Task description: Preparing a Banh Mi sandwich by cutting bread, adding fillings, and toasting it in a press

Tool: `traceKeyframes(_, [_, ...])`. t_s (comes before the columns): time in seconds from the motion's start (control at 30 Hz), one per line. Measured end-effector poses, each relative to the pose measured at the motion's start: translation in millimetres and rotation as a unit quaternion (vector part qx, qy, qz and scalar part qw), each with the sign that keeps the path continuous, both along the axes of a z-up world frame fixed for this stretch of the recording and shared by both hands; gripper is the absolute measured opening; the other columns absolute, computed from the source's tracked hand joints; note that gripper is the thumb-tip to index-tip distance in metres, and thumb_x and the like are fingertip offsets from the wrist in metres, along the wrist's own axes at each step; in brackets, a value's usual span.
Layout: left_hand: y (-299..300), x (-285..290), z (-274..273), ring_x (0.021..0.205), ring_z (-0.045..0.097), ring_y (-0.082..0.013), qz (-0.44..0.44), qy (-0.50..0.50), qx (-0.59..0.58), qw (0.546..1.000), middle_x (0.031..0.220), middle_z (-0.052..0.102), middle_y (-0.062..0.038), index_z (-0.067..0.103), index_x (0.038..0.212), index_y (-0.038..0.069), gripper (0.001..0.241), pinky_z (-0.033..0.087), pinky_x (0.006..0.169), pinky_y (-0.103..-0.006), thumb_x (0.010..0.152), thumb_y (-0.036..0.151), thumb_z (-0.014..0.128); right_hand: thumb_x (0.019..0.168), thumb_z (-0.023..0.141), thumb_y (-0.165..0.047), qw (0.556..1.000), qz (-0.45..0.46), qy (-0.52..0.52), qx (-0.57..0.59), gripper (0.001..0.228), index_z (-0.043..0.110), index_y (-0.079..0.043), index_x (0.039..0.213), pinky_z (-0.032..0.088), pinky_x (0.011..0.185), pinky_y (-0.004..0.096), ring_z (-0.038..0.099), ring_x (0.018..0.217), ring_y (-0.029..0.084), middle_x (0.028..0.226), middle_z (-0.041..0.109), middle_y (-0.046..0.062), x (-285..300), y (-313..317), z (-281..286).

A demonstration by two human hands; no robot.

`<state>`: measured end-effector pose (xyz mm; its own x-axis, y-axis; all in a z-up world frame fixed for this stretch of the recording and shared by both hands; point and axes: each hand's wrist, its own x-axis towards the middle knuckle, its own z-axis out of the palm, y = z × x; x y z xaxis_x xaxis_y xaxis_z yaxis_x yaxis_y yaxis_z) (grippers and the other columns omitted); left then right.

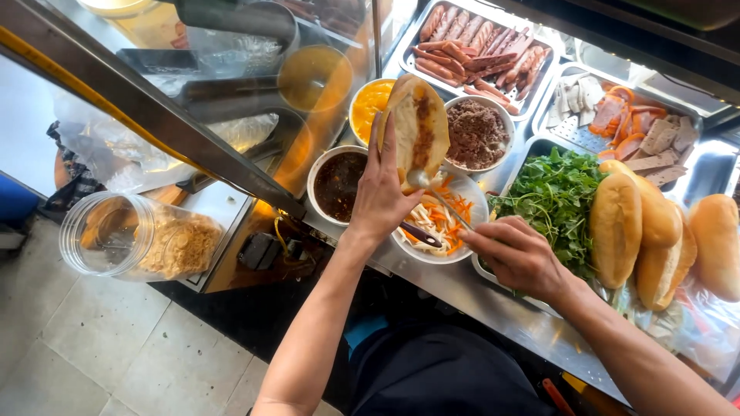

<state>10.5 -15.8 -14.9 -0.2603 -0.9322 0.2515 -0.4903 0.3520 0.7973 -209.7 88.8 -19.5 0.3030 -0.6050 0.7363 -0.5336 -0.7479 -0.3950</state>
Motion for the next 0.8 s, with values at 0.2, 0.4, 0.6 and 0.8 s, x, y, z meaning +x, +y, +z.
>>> traceKeyframes(0.2, [4, 5, -9, 0.150, 0.043, -0.0459, -0.027, -0.102, -0.050, 0.993, 0.173, 0.001, -0.014, 0.000, 0.164, 0.015, 0.131, 0.055, 0.107, -0.0535, 0.073, 0.016, 0.095, 0.107, 0.058, -0.004, 0.965, -0.096, -0.078, 0.233, 0.019, 0.073, 0.005, 0.115, 0.056, 0.069, 0.028, 0.066, 0.073, 0.018, 0.086, 0.070, 0.012, -33, -16, 51])
traceKeyframes(0.4, [15, 11, -3, 0.138, 0.058, -0.0450, -0.055, -0.051, -0.054, 0.996, 0.174, -0.001, -0.013, -0.002, 0.164, 0.019, 0.129, 0.061, 0.102, -0.0519, 0.078, 0.016, 0.093, 0.112, 0.058, -0.013, 0.920, -0.117, -0.140, 0.347, 0.021, 0.072, 0.002, 0.115, 0.053, 0.066, 0.024, 0.064, 0.075, 0.018, 0.091, 0.071, 0.012, -55, -57, 51])
traceKeyframes(0.6, [20, 20, 6, 0.148, 0.049, -0.0410, -0.052, -0.049, -0.045, 0.996, 0.174, 0.004, -0.011, 0.002, 0.164, 0.018, 0.125, 0.060, 0.099, -0.0520, 0.078, 0.019, 0.092, 0.116, 0.056, -0.009, 0.941, -0.128, -0.161, 0.267, 0.022, 0.069, 0.009, 0.116, 0.053, 0.066, 0.027, 0.062, 0.077, 0.020, 0.091, 0.067, 0.016, -43, -71, 63])
traceKeyframes(0.8, [23, 26, 5, 0.145, 0.051, -0.0417, -0.087, -0.064, -0.032, 0.994, 0.174, 0.001, -0.010, 0.003, 0.164, 0.018, 0.129, 0.060, 0.098, -0.0535, 0.073, 0.017, 0.094, 0.117, 0.057, -0.012, 0.943, -0.151, -0.143, 0.260, 0.022, 0.072, 0.004, 0.113, 0.051, 0.058, 0.026, 0.062, 0.073, 0.017, 0.092, 0.069, 0.012, -41, -97, 67])
